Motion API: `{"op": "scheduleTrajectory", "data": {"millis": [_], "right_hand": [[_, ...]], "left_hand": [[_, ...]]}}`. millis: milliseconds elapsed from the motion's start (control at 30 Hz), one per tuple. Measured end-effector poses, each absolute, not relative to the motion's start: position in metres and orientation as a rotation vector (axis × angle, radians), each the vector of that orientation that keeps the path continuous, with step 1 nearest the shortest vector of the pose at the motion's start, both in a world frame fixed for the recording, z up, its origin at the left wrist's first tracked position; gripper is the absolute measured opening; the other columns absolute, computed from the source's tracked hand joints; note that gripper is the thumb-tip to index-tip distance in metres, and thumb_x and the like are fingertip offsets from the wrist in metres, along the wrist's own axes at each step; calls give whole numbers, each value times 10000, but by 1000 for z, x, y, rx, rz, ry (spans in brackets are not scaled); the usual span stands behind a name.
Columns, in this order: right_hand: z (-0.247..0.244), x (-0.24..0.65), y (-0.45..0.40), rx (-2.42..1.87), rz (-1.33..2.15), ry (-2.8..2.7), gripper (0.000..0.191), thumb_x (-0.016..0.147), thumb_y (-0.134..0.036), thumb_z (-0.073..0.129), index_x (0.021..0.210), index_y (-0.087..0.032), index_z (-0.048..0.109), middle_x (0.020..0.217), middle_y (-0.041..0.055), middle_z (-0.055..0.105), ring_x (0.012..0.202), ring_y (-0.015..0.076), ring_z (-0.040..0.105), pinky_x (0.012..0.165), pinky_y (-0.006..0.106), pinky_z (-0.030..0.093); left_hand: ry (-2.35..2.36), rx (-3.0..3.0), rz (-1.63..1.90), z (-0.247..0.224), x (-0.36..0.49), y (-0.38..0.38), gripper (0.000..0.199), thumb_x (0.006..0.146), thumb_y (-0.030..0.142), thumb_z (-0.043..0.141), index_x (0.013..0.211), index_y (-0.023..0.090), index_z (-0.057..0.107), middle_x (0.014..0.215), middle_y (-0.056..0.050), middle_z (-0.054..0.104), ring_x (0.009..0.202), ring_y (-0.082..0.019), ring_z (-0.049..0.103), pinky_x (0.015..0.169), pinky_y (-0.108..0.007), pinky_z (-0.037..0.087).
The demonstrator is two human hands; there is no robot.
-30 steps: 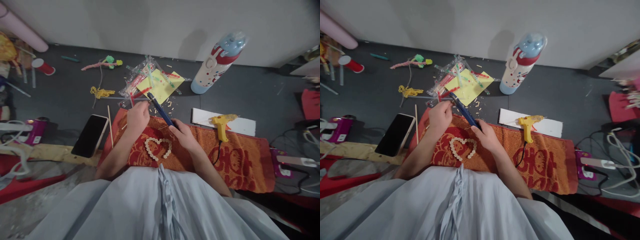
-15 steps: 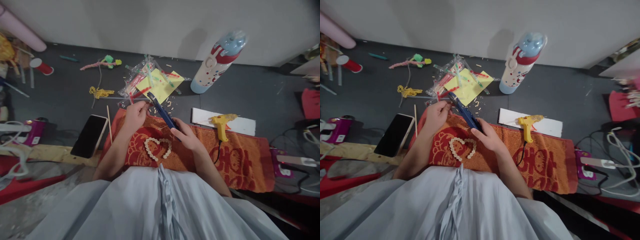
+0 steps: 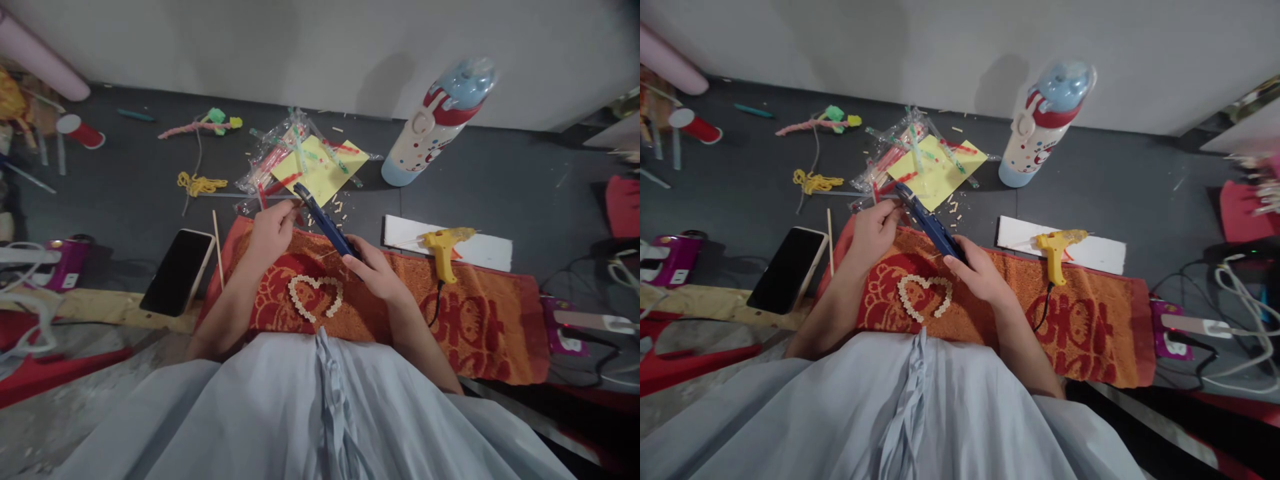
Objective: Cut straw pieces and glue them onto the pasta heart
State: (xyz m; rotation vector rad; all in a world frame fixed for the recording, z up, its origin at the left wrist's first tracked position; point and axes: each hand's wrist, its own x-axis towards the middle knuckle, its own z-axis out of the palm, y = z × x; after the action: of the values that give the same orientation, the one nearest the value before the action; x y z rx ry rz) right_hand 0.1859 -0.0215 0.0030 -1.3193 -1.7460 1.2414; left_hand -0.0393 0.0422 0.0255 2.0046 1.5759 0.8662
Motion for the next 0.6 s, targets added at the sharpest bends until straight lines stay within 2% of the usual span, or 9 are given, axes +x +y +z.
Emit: {"op": "scheduleTrajectory", "data": {"millis": [167,433,600], "right_hand": [[5,186,-21,-1316,1244,-1754,498,903,-534,484,1219,-154,539,1110,101,653,988,242,596,899,381,453],[4,186,-21,-1305,1279,-1724,523,894,-547,496,1225,-144,536,1127,102,650,1007,241,595,909,372,450],[3,186,-20,-1311,1300,-1712,492,890,-557,497,1188,-171,562,1064,74,665,951,226,605,868,359,466]], "left_hand": [[1607,2047,824,25,-40,42,243,902,262,424,834,179,642,834,-42,725,743,-170,642,666,-253,438],[1602,2091,801,24,-40,42,249,896,269,401,808,189,619,810,-55,699,760,-181,622,687,-266,433],[1608,2124,749,24,-40,43,262,892,266,391,692,203,549,724,-52,650,697,-184,586,651,-280,418]]}}
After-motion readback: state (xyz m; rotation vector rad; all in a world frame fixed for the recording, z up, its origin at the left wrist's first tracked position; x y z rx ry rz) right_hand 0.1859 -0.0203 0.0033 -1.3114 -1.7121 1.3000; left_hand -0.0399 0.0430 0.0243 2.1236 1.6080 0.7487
